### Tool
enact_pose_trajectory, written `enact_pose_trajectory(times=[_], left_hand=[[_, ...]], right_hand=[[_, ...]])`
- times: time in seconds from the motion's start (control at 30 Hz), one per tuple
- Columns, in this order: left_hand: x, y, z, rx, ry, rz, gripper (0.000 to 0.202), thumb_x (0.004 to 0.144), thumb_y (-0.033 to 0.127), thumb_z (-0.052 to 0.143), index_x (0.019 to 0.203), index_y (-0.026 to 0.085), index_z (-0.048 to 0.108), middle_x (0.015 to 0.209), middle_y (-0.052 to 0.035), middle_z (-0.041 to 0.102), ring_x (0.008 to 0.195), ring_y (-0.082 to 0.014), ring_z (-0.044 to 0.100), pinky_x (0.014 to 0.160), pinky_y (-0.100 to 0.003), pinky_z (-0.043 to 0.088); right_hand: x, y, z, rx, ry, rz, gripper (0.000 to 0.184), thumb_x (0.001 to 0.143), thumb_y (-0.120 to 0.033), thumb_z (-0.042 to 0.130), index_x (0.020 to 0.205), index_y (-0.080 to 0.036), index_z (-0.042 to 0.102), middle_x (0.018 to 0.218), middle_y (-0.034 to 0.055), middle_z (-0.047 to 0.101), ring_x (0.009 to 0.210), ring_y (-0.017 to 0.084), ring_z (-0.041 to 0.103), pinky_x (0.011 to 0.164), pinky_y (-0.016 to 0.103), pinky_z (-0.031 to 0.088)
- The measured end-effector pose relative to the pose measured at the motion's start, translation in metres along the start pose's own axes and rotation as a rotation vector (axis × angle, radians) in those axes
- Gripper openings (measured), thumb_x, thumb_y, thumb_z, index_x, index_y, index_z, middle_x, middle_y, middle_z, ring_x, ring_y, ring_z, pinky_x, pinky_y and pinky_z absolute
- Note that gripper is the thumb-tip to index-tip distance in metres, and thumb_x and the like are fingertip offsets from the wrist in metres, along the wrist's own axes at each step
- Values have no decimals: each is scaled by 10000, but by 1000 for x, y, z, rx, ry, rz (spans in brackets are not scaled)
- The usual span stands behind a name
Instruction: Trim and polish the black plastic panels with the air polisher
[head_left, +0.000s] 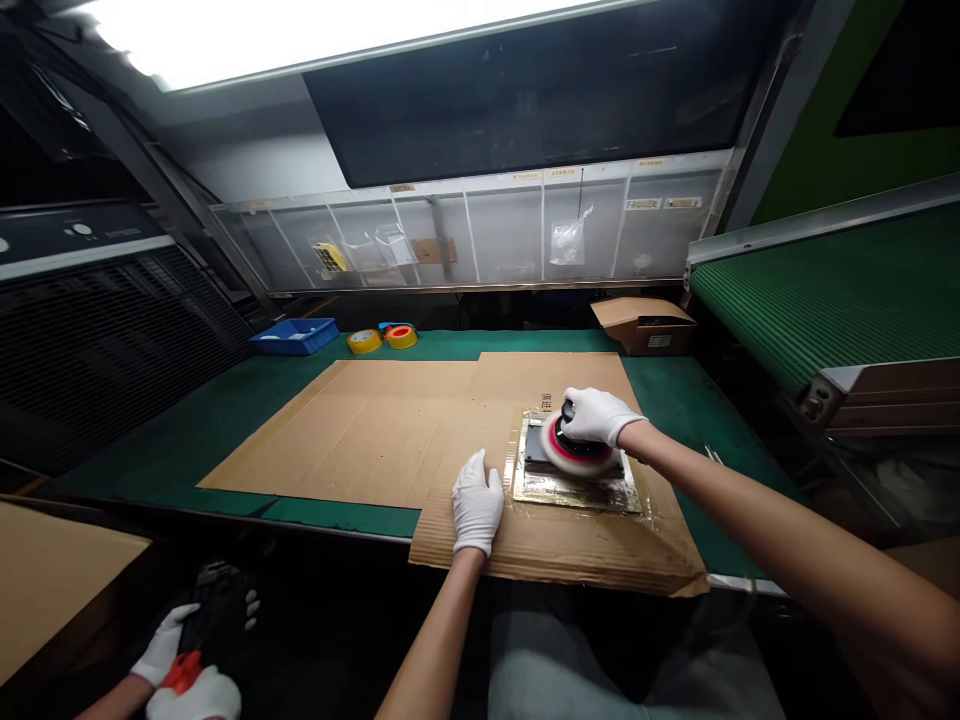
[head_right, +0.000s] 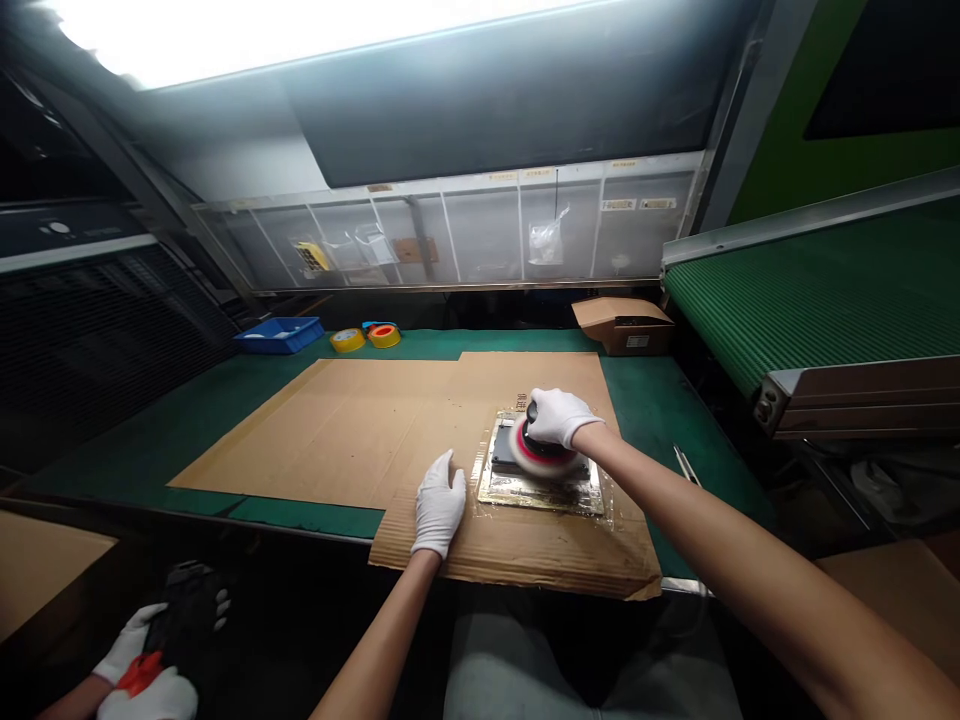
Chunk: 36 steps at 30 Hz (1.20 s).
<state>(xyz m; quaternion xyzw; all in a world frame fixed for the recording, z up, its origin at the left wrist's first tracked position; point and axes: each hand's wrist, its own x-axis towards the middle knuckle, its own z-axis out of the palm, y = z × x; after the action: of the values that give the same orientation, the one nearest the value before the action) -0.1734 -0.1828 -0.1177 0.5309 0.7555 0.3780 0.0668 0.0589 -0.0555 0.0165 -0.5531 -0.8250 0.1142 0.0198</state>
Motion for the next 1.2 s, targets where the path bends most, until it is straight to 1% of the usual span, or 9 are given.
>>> enact_pose_trajectory(times=[0.17, 0.33, 0.53, 0.63, 0.73, 0.87, 1.07, 1.13, 1.2], left_hand=[[0, -3, 1, -26, 12, -9, 459, 915, 214, 514, 1345, 93, 619, 1397, -167, 639, 1306, -277, 602, 1180, -461, 446], [0, -7, 2, -64, 42, -20, 451, 911, 226, 519, 1338, 132, 626, 1384, -154, 648, 1305, -265, 606, 1174, -455, 455], [0, -7, 2, -81, 31, -31, 449, 916, 229, 520, 1340, 121, 622, 1397, -164, 637, 1313, -261, 600, 1182, -455, 445], [0, -5, 1, -69, 26, -34, 459, 917, 217, 517, 1348, 91, 613, 1400, -175, 634, 1314, -270, 597, 1185, -467, 441], [0, -5, 0, -71, 23, -31, 462, 918, 217, 514, 1354, 98, 608, 1404, -169, 633, 1317, -270, 595, 1183, -470, 443], [0, -8, 1, -87, 35, -34, 451, 914, 228, 521, 1344, 132, 619, 1401, -157, 637, 1317, -260, 598, 1180, -455, 449], [0, -10, 3, -105, 57, -38, 444, 918, 253, 524, 1335, 143, 626, 1390, -155, 643, 1301, -254, 608, 1170, -437, 460], [0, -8, 3, -94, 56, -38, 445, 915, 240, 523, 1336, 139, 626, 1385, -154, 646, 1297, -257, 610, 1167, -438, 462], [-1, -7, 2, -82, 48, -34, 447, 916, 228, 518, 1339, 129, 622, 1385, -154, 647, 1297, -265, 609, 1168, -451, 459]], right_hand=[[11, -12, -2, 13, -7, -6, 405, 762, -421, 655, 1122, -237, 636, 1074, 120, 708, 894, 300, 690, 681, 331, 489], [20, -15, -6, 25, -9, 11, 431, 743, -411, 671, 1137, -240, 632, 1103, 124, 707, 933, 319, 690, 697, 350, 508], [13, -16, -4, 34, -19, -15, 412, 755, -414, 667, 1132, -251, 635, 1077, 110, 711, 907, 299, 692, 690, 337, 508], [11, -18, -2, 32, -4, -5, 403, 773, -422, 652, 1136, -249, 626, 1100, 120, 702, 914, 304, 689, 706, 351, 514], [12, -20, -5, 27, 8, 9, 395, 790, -415, 637, 1145, -241, 621, 1114, 134, 692, 926, 320, 688, 719, 371, 519], [-5, -26, -5, 7, 14, -27, 357, 815, -418, 625, 1117, -227, 627, 1094, 141, 675, 896, 310, 690, 697, 347, 505], [-53, -30, 17, -61, 121, -167, 324, 879, -404, 558, 1147, -232, 617, 1055, 130, 633, 832, 283, 685, 662, 327, 475], [-55, -31, 18, -61, 143, -135, 312, 898, -378, 530, 1158, -227, 610, 1048, 132, 624, 833, 278, 684, 681, 330, 480], [-49, -34, 15, -66, 150, -56, 297, 918, -368, 498, 1149, -215, 605, 1054, 143, 613, 814, 273, 682, 681, 334, 483]])
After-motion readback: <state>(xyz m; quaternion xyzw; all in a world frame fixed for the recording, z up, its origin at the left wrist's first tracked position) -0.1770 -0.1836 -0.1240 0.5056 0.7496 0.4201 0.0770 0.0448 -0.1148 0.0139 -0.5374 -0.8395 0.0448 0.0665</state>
